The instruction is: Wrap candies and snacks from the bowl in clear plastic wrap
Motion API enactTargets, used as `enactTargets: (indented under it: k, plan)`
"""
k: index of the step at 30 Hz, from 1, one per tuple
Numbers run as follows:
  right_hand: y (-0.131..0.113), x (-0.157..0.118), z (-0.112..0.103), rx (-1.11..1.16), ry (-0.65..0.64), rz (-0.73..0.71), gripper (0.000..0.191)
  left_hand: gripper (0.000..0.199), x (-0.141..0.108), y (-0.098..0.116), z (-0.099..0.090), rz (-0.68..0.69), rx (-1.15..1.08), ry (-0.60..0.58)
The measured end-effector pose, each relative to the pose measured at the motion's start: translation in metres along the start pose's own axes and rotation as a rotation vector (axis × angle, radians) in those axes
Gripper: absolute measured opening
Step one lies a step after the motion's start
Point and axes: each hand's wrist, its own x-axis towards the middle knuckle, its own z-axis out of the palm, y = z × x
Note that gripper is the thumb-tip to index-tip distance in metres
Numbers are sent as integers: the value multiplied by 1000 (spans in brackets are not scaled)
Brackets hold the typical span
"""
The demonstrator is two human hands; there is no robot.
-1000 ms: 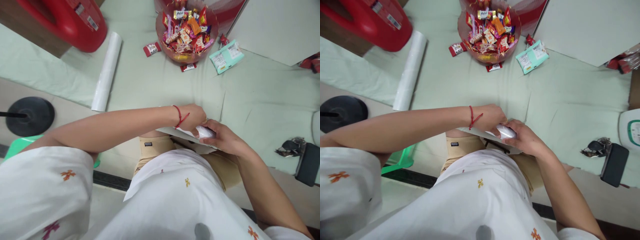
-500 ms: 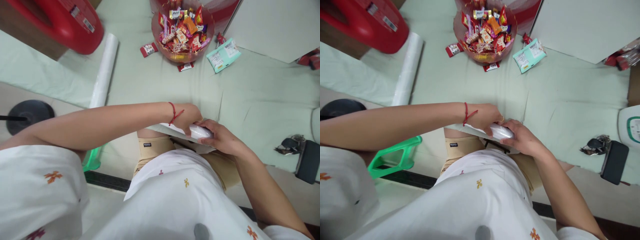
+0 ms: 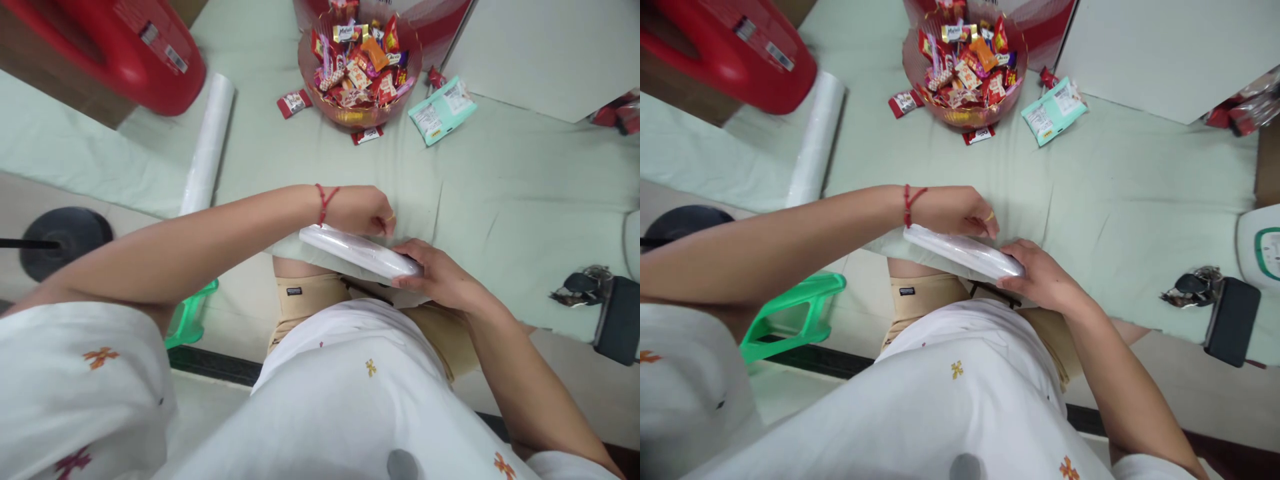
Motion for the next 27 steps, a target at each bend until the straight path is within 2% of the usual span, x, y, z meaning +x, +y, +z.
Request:
enactTargets:
  k: [2, 5, 9, 12, 17, 21, 24, 27]
  plan:
    - [0, 0, 0, 3, -3, -1, 45, 22, -16, 0, 4, 47, 15, 146]
    - [3, 0, 0, 15, -8, 1, 46, 18, -42, -1, 21, 109, 45, 264]
    - [5, 1, 1, 48, -8, -1, 45, 35, -61, -9, 41, 2, 83, 331]
    - [3, 0, 0, 66, -20, 24, 46, 38, -59, -16, 39, -80, 59, 250]
    - [1, 0, -2, 71, -39, 40, 46, 37, -37, -25, 16, -75, -131, 9]
    - [3, 1, -3, 69, -43, 26, 47, 40, -24, -33, 7, -105, -271, -106]
    - [4, 1, -3, 74, -50, 34, 48, 36, -24, -38, 7, -110, -361, -125]
    - [4, 1, -3, 69, -44, 27, 48, 28, -33, -34, 10, -103, -386, -30]
